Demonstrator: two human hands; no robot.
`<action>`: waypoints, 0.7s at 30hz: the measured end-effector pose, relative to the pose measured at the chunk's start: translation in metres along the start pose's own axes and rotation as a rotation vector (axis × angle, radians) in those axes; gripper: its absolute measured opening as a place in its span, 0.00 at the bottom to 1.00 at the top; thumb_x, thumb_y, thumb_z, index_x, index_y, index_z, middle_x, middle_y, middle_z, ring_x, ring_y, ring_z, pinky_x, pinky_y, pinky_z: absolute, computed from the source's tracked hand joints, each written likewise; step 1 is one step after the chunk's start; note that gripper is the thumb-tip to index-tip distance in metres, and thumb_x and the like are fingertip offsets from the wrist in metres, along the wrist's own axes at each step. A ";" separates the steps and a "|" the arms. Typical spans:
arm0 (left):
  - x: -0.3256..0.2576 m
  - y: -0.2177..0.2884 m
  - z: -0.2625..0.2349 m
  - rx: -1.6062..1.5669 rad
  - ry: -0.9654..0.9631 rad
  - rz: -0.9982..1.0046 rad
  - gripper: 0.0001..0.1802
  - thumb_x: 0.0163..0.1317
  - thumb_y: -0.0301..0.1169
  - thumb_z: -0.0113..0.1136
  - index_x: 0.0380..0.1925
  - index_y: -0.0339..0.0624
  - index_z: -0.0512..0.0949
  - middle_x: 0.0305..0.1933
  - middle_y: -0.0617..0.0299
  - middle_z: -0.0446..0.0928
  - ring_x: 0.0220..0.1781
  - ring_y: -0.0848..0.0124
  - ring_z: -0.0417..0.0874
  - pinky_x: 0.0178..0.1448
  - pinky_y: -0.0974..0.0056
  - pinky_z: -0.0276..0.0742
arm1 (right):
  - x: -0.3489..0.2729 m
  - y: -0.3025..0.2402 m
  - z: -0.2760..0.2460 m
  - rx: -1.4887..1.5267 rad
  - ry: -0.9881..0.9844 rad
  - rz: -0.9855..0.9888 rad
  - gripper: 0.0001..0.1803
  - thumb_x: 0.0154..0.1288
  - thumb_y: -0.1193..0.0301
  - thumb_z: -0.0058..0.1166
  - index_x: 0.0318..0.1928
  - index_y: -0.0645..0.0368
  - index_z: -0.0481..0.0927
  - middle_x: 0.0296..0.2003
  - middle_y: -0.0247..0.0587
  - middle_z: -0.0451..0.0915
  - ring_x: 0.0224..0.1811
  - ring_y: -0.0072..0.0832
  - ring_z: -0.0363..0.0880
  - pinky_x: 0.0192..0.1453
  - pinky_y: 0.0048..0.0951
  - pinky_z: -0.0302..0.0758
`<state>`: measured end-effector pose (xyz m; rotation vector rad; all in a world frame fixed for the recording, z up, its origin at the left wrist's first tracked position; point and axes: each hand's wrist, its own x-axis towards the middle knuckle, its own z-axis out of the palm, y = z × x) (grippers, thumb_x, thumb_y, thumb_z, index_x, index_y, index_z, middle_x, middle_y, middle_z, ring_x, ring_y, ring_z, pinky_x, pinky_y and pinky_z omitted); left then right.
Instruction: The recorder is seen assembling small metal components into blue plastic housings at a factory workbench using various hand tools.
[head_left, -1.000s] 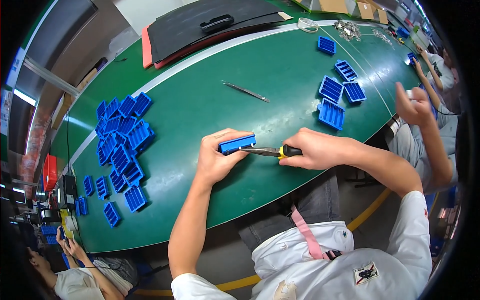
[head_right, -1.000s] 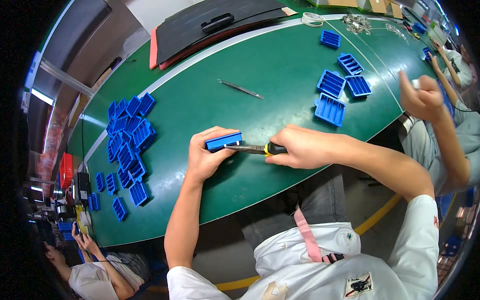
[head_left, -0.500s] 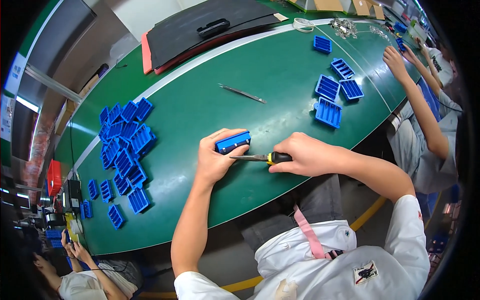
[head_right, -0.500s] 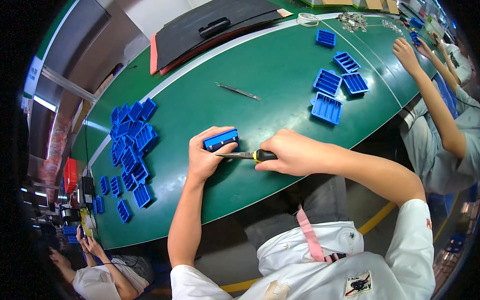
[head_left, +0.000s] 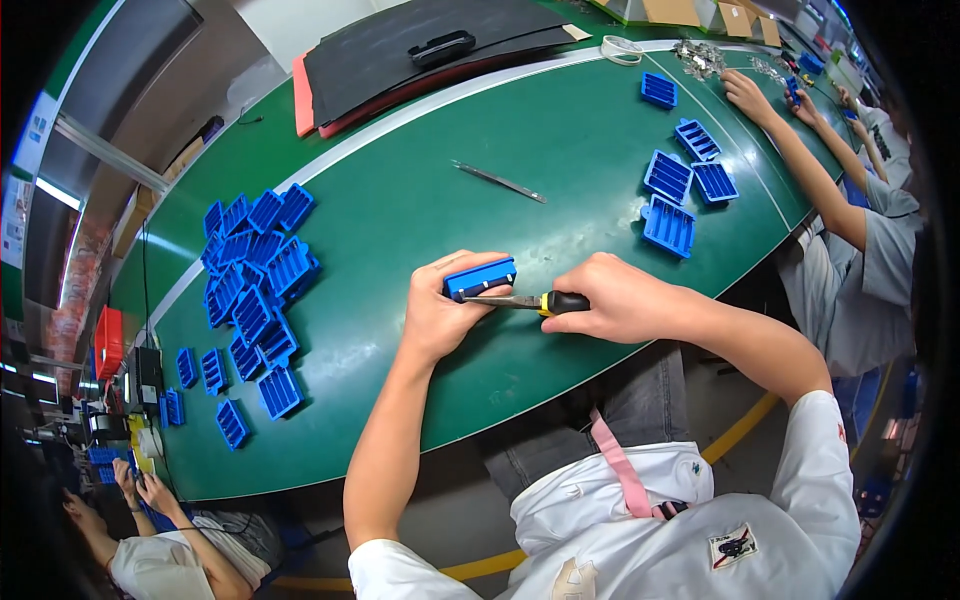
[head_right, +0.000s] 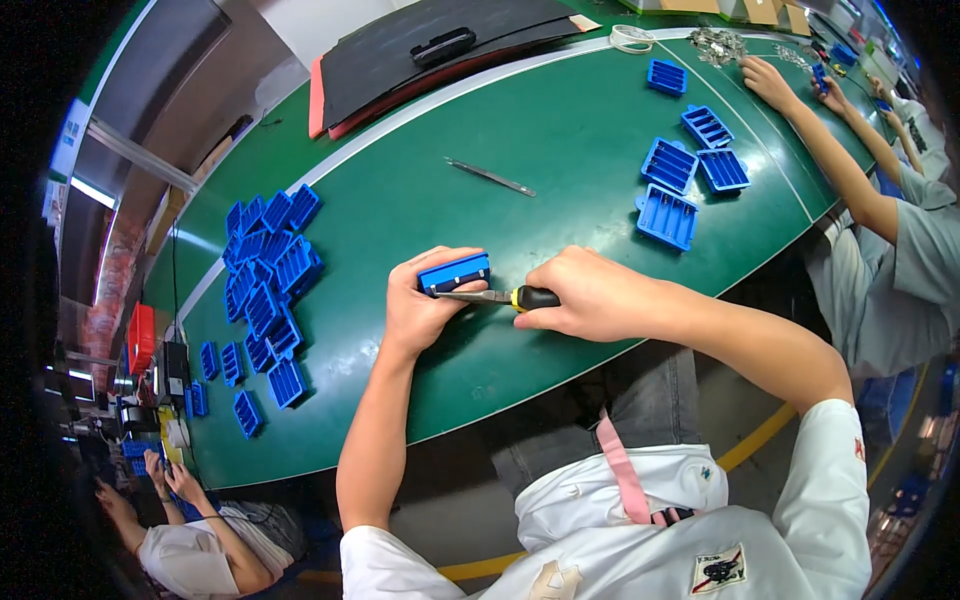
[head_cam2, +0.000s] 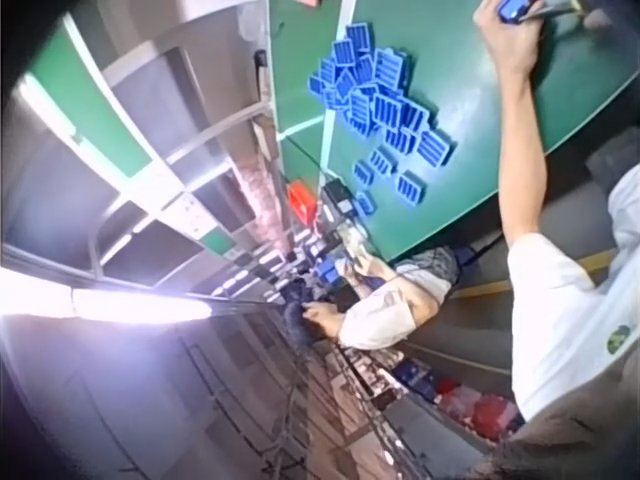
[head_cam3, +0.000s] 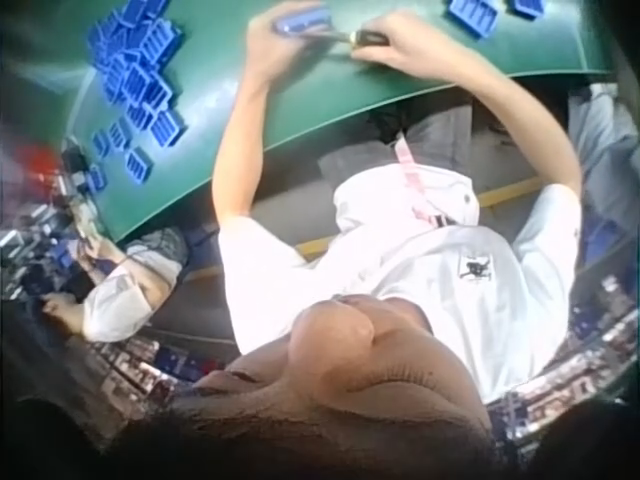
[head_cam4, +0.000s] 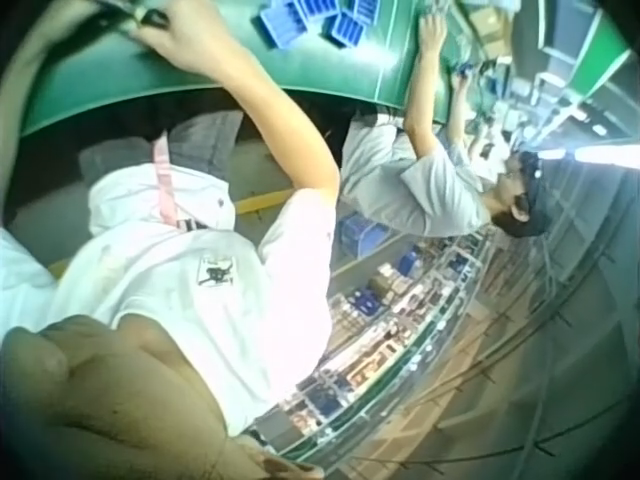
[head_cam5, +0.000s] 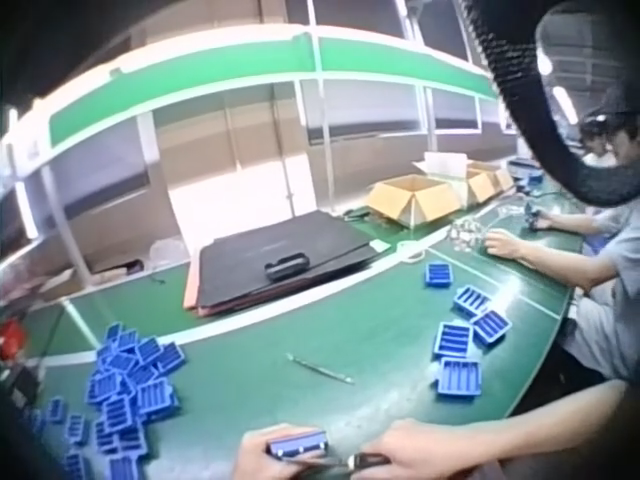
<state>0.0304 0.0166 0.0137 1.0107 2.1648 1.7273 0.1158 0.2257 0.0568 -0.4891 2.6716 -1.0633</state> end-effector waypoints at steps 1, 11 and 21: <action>0.000 0.000 0.000 -0.006 -0.001 -0.006 0.16 0.46 0.22 0.69 0.38 0.33 0.81 0.33 0.60 0.79 0.34 0.74 0.79 0.40 0.72 0.73 | 0.000 0.000 0.000 -0.015 0.006 -0.006 0.19 0.58 0.62 0.61 0.26 0.69 0.75 0.18 0.58 0.72 0.22 0.53 0.72 0.27 0.42 0.67; 0.000 0.000 -0.001 -0.032 -0.028 -0.012 0.19 0.43 0.19 0.66 0.40 0.35 0.81 0.34 0.58 0.81 0.35 0.71 0.81 0.42 0.69 0.75 | 0.003 -0.007 -0.008 -0.016 -0.053 0.061 0.19 0.60 0.60 0.58 0.28 0.68 0.78 0.21 0.58 0.76 0.27 0.53 0.76 0.34 0.46 0.72; -0.001 -0.006 -0.003 0.024 -0.082 0.087 0.21 0.40 0.17 0.65 0.39 0.36 0.82 0.36 0.55 0.82 0.37 0.67 0.82 0.43 0.67 0.76 | 0.007 0.001 -0.011 -0.070 -0.165 0.023 0.19 0.62 0.61 0.57 0.28 0.68 0.75 0.21 0.58 0.75 0.27 0.54 0.75 0.32 0.43 0.71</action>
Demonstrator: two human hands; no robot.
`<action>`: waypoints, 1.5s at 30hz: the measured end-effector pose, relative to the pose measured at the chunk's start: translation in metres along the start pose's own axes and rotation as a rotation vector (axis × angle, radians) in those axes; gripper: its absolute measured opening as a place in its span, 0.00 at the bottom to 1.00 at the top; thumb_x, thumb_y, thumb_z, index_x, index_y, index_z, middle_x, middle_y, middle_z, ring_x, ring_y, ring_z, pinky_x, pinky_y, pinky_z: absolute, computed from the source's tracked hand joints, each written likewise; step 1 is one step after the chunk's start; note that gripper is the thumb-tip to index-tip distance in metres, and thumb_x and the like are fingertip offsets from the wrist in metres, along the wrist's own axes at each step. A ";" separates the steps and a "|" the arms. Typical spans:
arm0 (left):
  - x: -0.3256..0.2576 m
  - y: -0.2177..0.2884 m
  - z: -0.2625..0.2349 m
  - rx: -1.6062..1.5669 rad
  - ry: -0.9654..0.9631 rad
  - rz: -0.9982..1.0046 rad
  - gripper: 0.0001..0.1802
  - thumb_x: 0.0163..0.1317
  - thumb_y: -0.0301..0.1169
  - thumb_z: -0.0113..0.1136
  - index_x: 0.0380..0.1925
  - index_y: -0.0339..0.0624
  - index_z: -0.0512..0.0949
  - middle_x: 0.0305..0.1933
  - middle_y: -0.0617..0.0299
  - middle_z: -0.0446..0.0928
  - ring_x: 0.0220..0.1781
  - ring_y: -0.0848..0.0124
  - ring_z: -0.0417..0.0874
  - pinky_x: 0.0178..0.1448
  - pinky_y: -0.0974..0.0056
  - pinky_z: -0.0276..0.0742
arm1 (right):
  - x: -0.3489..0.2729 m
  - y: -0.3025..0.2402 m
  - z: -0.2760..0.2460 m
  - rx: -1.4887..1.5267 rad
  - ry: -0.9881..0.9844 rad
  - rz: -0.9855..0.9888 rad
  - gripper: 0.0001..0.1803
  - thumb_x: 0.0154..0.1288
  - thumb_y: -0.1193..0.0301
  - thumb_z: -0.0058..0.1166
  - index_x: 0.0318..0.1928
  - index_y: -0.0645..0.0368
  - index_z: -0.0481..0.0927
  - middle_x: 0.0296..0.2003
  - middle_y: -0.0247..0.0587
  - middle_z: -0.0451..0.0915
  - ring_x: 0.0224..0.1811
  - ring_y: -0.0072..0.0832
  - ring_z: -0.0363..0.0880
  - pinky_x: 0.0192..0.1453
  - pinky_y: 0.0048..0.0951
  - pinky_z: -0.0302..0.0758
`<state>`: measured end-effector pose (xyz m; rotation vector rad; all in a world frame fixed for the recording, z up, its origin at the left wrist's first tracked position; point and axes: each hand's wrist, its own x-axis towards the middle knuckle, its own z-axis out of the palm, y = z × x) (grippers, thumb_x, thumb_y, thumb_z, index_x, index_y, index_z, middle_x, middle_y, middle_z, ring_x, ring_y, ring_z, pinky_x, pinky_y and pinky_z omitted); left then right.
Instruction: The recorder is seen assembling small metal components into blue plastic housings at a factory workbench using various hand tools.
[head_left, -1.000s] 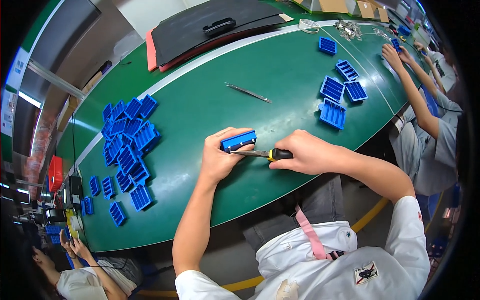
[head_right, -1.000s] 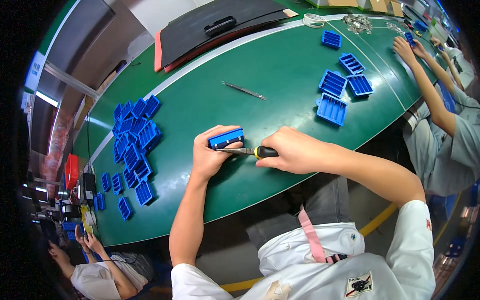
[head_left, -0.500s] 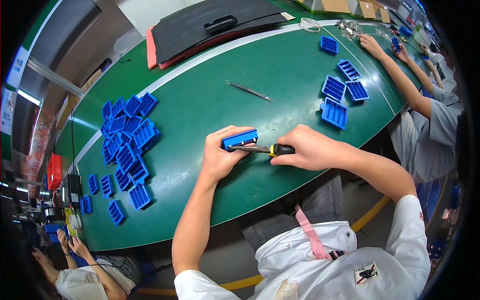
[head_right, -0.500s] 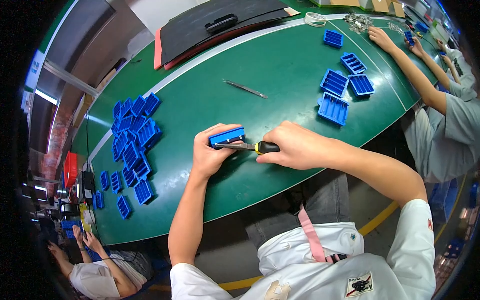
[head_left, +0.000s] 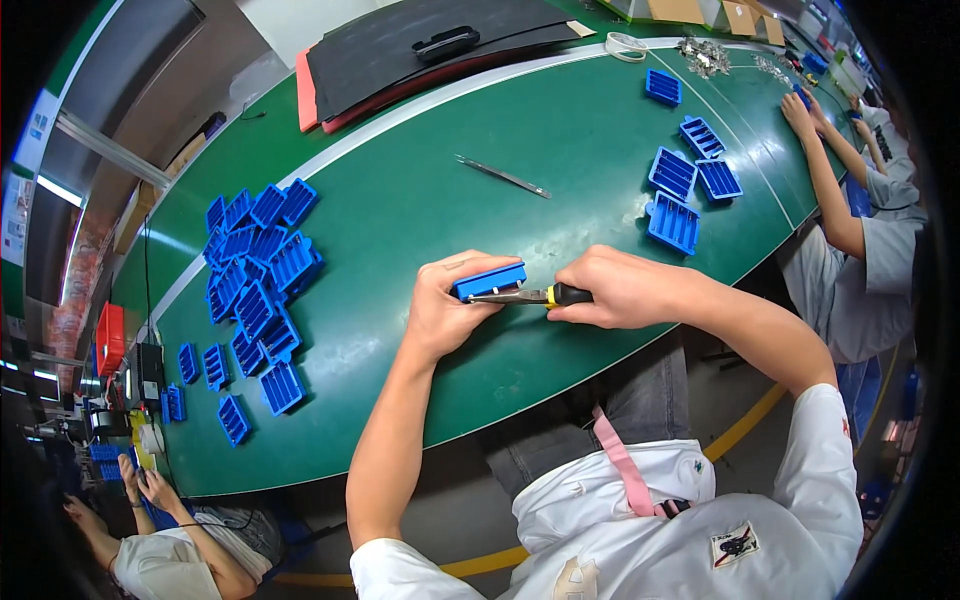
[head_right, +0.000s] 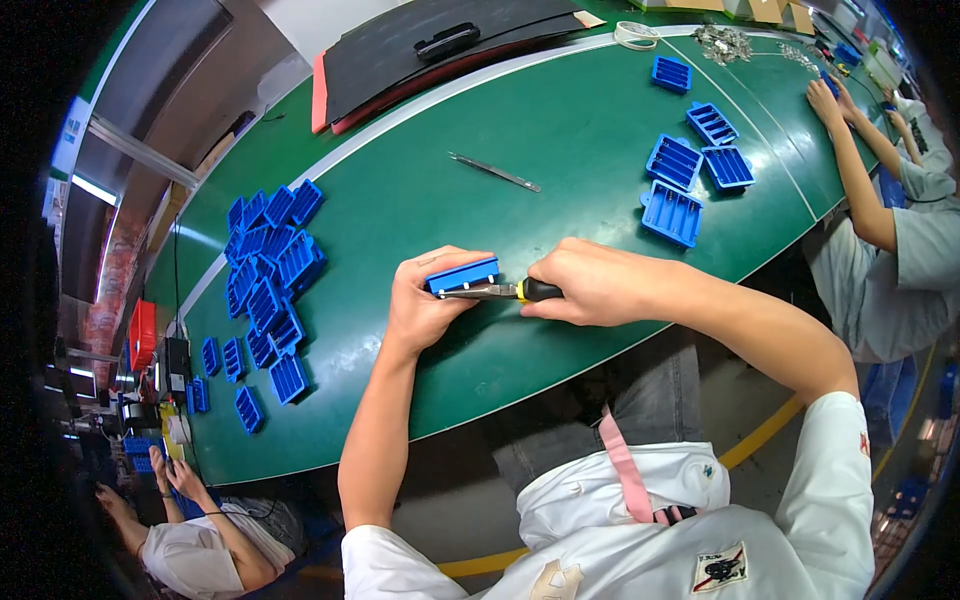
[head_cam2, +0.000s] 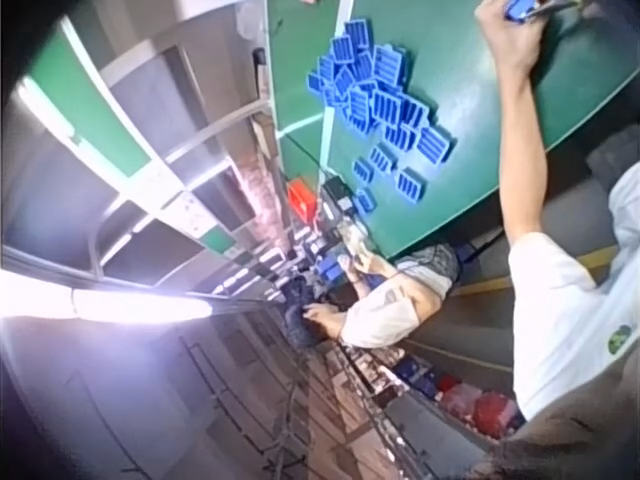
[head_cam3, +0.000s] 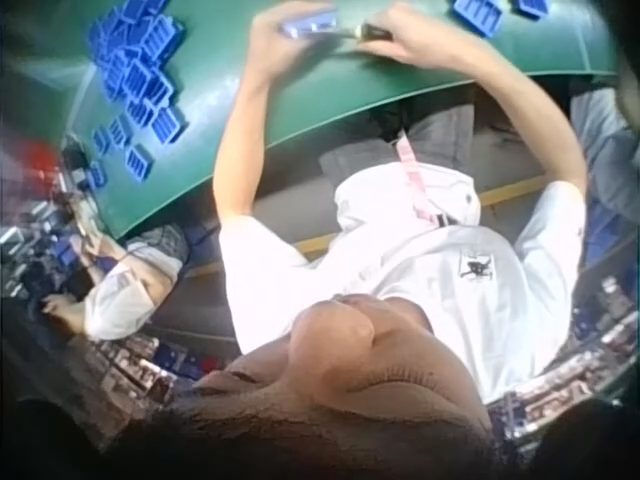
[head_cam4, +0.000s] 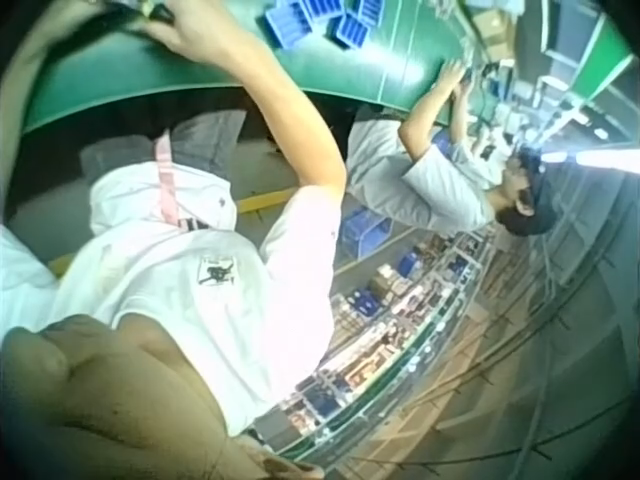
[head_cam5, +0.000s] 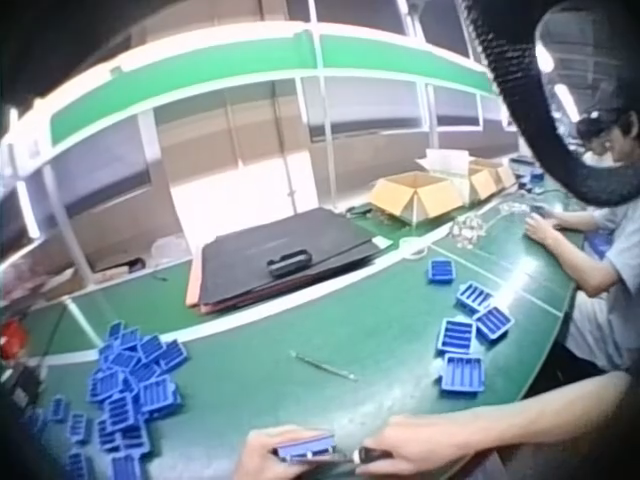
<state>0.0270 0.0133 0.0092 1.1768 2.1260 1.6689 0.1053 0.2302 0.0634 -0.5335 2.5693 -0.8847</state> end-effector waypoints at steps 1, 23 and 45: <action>0.000 0.000 0.001 0.002 -0.011 0.012 0.21 0.39 0.17 0.65 0.39 0.36 0.82 0.36 0.55 0.82 0.37 0.66 0.83 0.43 0.67 0.76 | -0.001 0.001 0.000 0.000 -0.011 0.007 0.19 0.62 0.61 0.57 0.28 0.68 0.75 0.21 0.58 0.75 0.27 0.54 0.75 0.32 0.43 0.71; -0.003 0.040 0.001 0.792 0.444 0.565 0.19 0.30 0.11 0.61 0.27 0.40 0.75 0.34 0.57 0.75 0.44 0.54 0.78 0.56 0.47 0.74 | -0.035 0.040 0.056 1.167 0.489 -0.018 0.12 0.65 0.70 0.55 0.38 0.70 0.80 0.34 0.44 0.83 0.37 0.27 0.83 0.42 0.25 0.78; -0.012 0.014 0.016 -0.103 0.493 -0.142 0.16 0.52 0.20 0.63 0.39 0.37 0.69 0.38 0.59 0.72 0.41 0.68 0.78 0.46 0.64 0.80 | -0.018 0.029 0.048 1.103 0.473 -0.125 0.14 0.61 0.63 0.57 0.34 0.64 0.81 0.26 0.35 0.81 0.26 0.18 0.78 0.29 0.23 0.75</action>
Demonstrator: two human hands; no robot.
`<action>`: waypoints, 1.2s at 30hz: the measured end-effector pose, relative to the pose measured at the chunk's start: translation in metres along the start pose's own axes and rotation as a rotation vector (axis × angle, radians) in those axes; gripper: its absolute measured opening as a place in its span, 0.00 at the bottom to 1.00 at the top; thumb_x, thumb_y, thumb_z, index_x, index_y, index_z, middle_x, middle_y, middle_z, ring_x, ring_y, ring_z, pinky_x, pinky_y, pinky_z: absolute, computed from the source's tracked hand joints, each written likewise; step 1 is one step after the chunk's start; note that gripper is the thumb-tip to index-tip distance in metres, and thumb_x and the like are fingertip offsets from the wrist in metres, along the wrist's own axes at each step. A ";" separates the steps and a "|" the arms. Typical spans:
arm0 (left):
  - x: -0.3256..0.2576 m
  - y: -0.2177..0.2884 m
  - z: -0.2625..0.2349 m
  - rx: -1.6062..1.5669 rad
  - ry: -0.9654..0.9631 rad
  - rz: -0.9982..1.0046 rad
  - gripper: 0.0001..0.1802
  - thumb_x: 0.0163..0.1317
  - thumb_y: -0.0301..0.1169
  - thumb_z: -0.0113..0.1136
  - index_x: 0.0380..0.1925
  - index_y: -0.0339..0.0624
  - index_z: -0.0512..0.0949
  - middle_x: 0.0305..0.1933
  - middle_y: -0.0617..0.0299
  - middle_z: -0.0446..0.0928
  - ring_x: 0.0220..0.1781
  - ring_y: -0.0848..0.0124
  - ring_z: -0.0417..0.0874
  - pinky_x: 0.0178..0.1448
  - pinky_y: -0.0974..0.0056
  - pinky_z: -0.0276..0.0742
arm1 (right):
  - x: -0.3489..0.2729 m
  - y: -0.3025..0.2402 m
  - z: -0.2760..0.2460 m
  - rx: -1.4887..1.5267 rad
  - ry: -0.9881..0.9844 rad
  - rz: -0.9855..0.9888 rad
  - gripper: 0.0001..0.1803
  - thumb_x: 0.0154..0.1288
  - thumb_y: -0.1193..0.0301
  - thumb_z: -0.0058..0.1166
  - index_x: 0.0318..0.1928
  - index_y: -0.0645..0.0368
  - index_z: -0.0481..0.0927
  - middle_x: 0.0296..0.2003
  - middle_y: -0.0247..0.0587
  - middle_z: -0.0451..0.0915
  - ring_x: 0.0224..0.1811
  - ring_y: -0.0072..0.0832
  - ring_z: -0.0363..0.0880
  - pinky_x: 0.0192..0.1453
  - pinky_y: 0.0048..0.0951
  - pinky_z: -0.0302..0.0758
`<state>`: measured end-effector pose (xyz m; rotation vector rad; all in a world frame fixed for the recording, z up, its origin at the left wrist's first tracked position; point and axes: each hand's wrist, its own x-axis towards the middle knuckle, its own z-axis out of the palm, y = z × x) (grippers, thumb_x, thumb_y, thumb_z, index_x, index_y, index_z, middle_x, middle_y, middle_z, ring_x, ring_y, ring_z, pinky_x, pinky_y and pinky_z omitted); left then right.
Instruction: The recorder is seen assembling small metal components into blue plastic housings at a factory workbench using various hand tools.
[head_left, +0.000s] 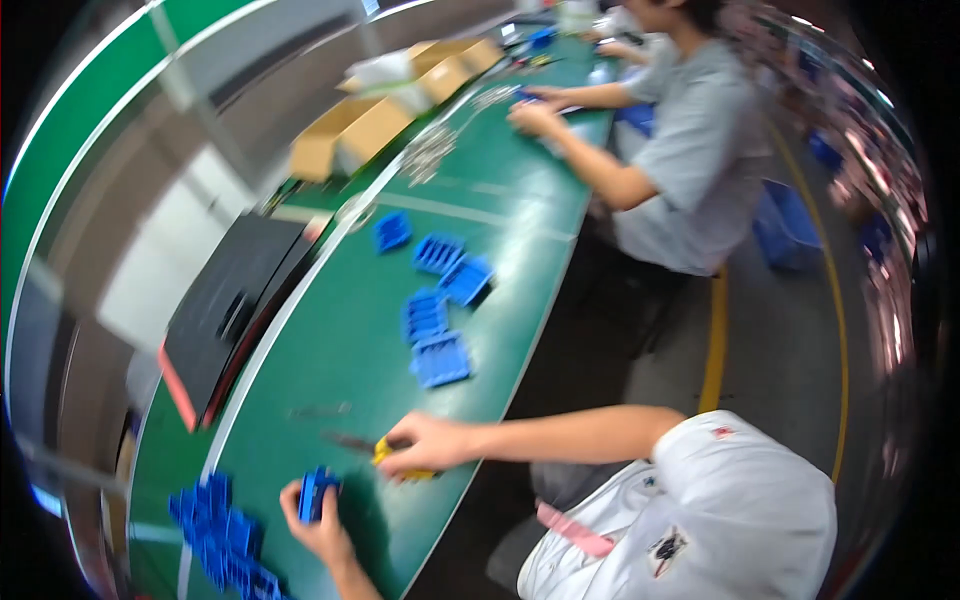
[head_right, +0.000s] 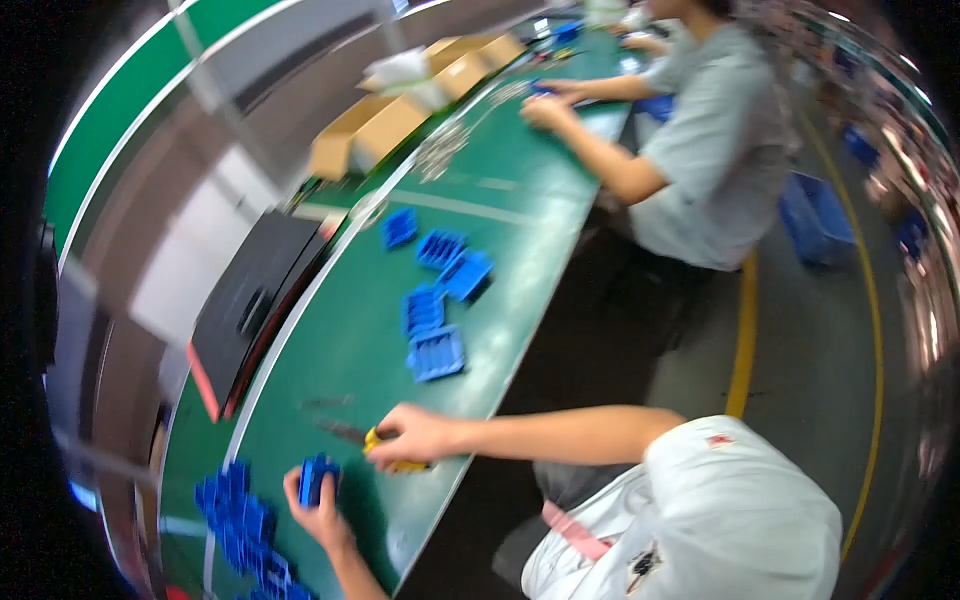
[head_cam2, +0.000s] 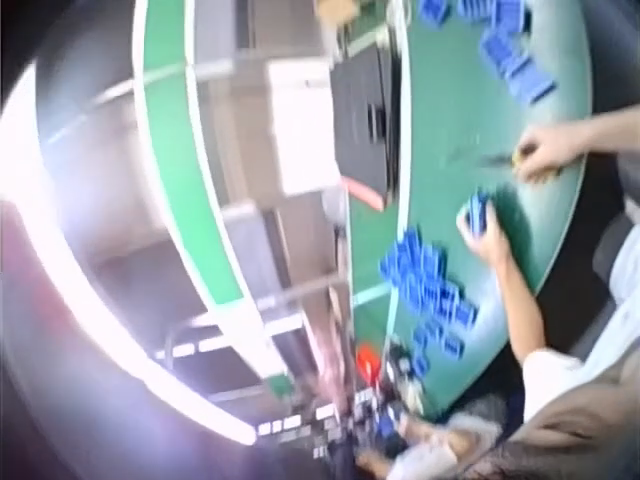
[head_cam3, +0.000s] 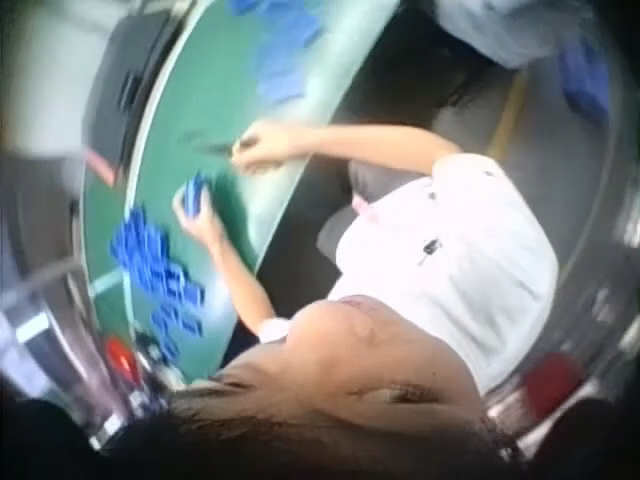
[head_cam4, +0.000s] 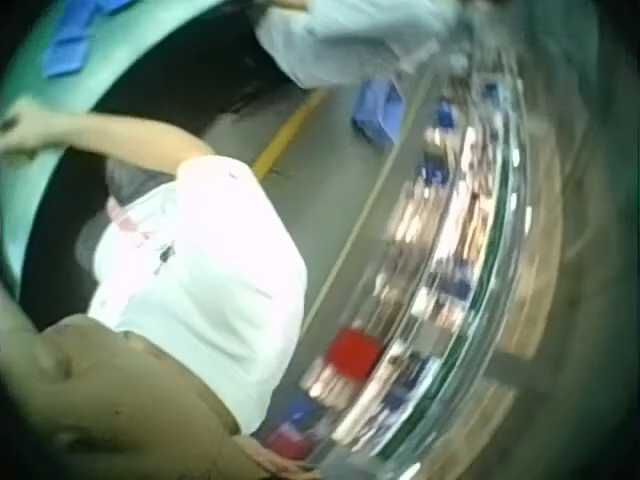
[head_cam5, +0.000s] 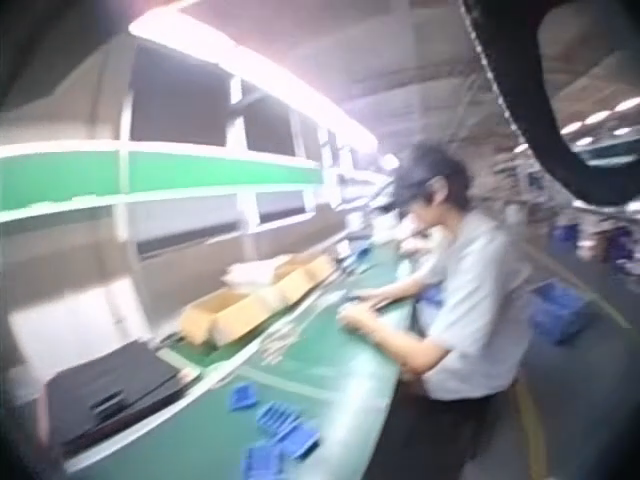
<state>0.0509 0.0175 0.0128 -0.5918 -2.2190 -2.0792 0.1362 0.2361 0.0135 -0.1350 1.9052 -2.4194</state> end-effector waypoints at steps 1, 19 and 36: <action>-0.004 0.002 0.001 -0.002 -0.034 -0.025 0.16 0.52 0.18 0.62 0.39 0.36 0.68 0.39 0.59 0.71 0.41 0.69 0.78 0.46 0.65 0.79 | 0.008 0.007 0.004 0.015 0.004 -0.007 0.13 0.60 0.65 0.56 0.33 0.65 0.80 0.24 0.36 0.81 0.25 0.18 0.78 0.28 0.24 0.74; -0.020 0.055 0.018 0.110 -0.113 0.097 0.34 0.48 0.32 0.64 0.57 0.35 0.65 0.55 0.50 0.69 0.54 0.58 0.71 0.61 0.53 0.67 | 0.005 0.029 0.009 -1.134 0.383 -0.927 0.30 0.51 0.70 0.59 0.57 0.57 0.68 0.60 0.55 0.62 0.65 0.47 0.58 0.62 0.45 0.61; -0.209 0.010 0.079 0.068 0.097 -0.279 0.14 0.52 0.19 0.61 0.42 0.30 0.78 0.42 0.53 0.79 0.40 0.65 0.79 0.43 0.65 0.78 | -0.129 0.104 0.013 -0.322 -0.042 -0.279 0.20 0.53 0.71 0.59 0.48 0.60 0.75 0.46 0.50 0.74 0.50 0.41 0.72 0.52 0.36 0.71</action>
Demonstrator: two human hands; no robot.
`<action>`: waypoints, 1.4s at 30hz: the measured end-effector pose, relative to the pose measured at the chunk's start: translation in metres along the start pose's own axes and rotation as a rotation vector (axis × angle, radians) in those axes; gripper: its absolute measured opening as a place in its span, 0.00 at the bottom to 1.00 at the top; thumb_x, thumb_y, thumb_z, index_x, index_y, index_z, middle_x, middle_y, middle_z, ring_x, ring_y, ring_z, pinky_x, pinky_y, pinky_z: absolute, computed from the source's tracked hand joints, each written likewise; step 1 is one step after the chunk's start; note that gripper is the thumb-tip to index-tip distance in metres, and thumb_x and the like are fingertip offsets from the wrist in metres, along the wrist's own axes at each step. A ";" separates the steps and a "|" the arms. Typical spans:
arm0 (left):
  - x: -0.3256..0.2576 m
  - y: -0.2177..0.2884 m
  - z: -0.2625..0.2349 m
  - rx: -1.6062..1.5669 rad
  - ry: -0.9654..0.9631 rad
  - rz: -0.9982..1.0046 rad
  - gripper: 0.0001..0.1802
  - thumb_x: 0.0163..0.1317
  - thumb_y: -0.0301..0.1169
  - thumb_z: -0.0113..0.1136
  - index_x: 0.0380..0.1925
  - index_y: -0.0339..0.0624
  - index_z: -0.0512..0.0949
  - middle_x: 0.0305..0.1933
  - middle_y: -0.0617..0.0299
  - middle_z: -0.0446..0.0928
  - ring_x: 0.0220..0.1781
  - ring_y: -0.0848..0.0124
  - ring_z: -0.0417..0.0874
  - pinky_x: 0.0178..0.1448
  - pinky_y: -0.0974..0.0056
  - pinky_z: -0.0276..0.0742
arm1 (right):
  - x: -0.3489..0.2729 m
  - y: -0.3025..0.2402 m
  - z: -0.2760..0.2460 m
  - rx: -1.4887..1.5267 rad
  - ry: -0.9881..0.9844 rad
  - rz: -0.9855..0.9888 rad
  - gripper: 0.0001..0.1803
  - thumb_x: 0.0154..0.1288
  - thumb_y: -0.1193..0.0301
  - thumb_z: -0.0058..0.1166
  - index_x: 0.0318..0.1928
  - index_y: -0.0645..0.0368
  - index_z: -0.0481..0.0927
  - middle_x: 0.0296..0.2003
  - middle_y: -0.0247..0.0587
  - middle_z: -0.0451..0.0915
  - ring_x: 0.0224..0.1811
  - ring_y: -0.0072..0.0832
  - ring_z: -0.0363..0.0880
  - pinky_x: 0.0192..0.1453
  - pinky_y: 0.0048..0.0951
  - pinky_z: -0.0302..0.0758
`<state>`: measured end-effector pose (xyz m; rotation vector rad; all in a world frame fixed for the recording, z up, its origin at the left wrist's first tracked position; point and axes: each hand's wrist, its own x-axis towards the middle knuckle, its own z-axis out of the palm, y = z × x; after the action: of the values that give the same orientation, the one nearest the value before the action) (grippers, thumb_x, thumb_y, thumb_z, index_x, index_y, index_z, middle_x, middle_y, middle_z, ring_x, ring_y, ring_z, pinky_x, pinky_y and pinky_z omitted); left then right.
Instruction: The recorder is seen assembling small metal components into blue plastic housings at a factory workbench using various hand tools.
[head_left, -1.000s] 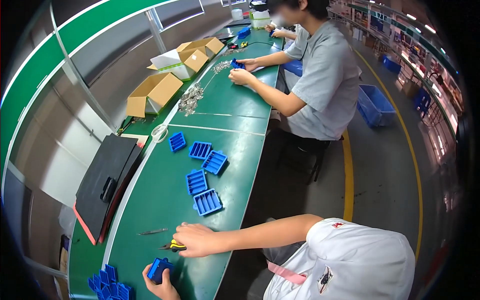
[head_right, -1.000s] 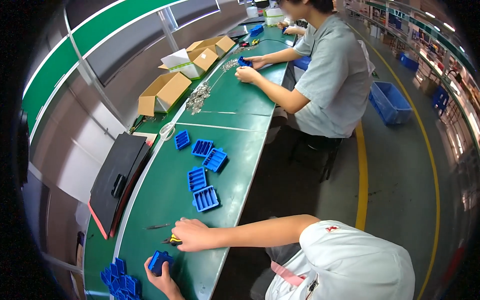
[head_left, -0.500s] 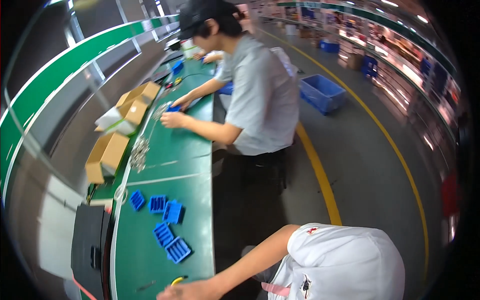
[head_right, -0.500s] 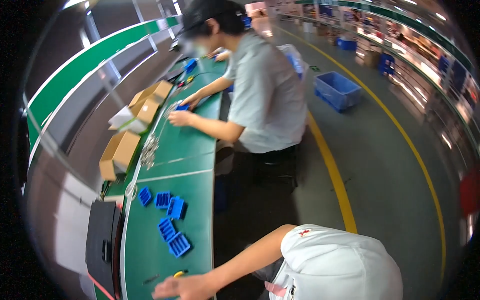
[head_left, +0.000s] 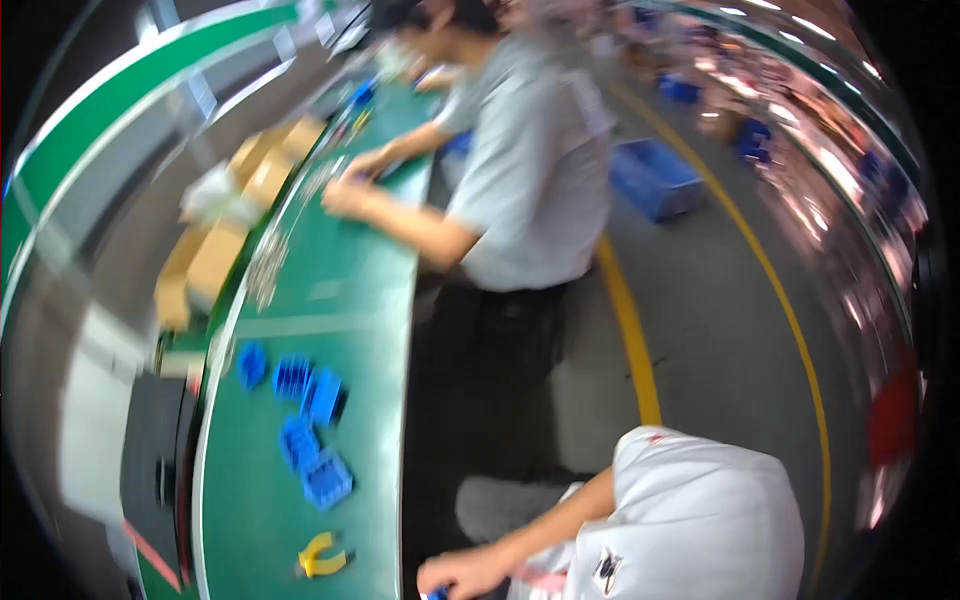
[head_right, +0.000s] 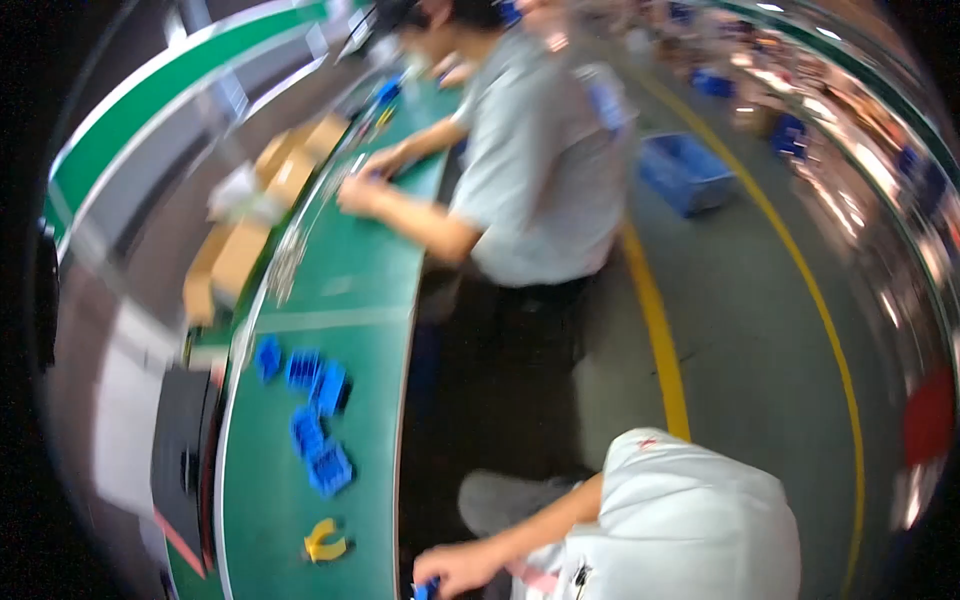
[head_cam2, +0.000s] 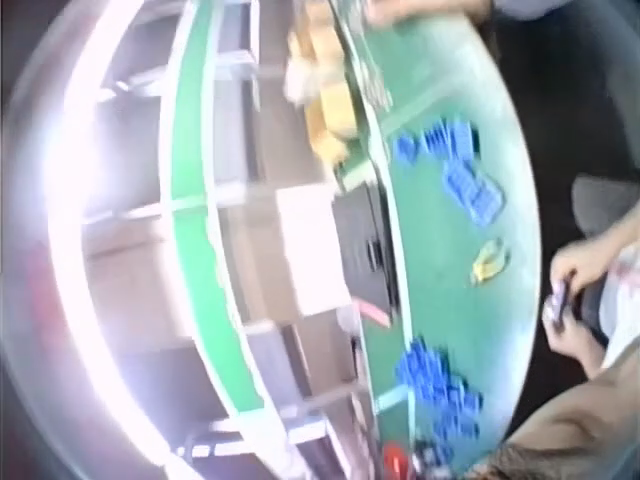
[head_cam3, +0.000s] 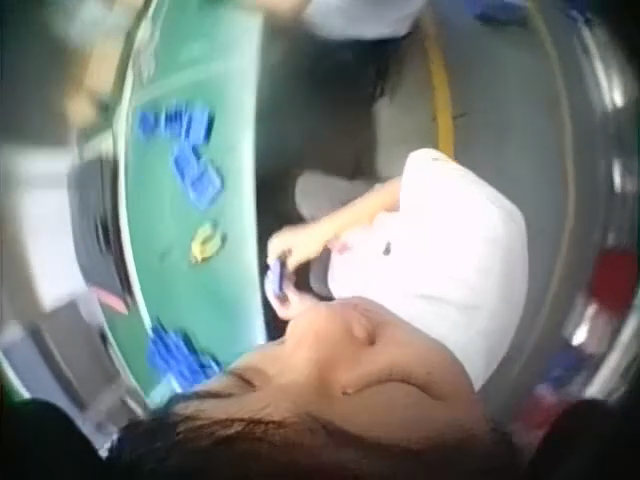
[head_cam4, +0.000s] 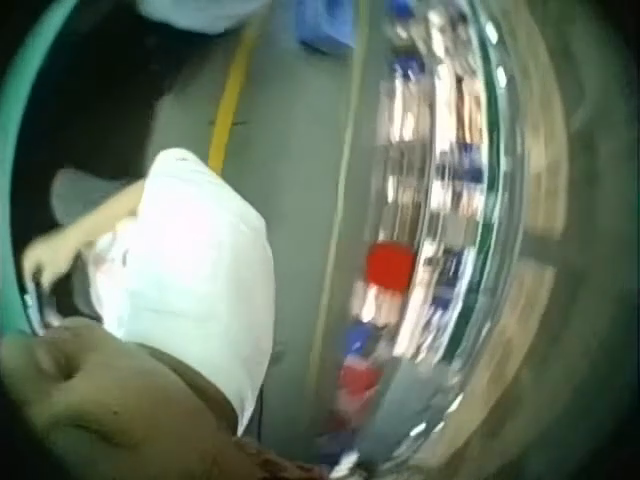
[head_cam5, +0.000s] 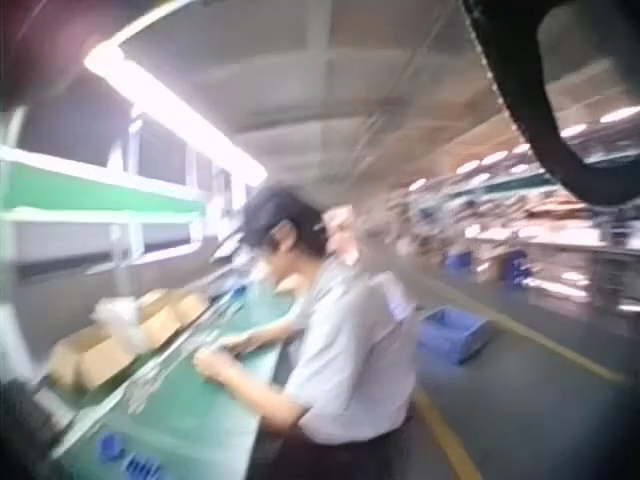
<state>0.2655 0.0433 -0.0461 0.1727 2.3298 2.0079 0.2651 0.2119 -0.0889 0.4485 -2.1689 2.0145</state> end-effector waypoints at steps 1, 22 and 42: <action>0.005 0.010 0.012 0.101 0.095 0.018 0.16 0.54 0.22 0.59 0.45 0.33 0.77 0.44 0.52 0.79 0.40 0.67 0.80 0.43 0.65 0.78 | 0.002 -0.016 -0.003 0.045 0.110 0.068 0.18 0.51 0.67 0.63 0.42 0.62 0.77 0.37 0.47 0.76 0.41 0.37 0.75 0.47 0.34 0.72; 0.027 -0.042 0.031 -0.359 0.224 -0.051 0.24 0.53 0.19 0.66 0.50 0.26 0.70 0.51 0.55 0.74 0.55 0.66 0.75 0.59 0.63 0.70 | 0.027 0.009 0.012 0.449 0.369 0.275 0.21 0.57 0.59 0.65 0.39 0.65 0.78 0.32 0.30 0.78 0.35 0.15 0.72 0.39 0.21 0.72; 0.042 -0.054 0.061 -0.683 0.210 -0.103 0.25 0.52 0.39 0.68 0.44 0.34 0.72 0.41 0.63 0.74 0.40 0.71 0.76 0.45 0.65 0.75 | 0.026 0.009 0.018 0.277 0.415 0.250 0.23 0.54 0.53 0.66 0.32 0.64 0.79 0.26 0.34 0.79 0.27 0.18 0.73 0.32 0.22 0.72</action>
<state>0.2288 0.1007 -0.1070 -0.1967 1.5540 2.7175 0.2394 0.1918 -0.0914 -0.2136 -1.7753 2.2960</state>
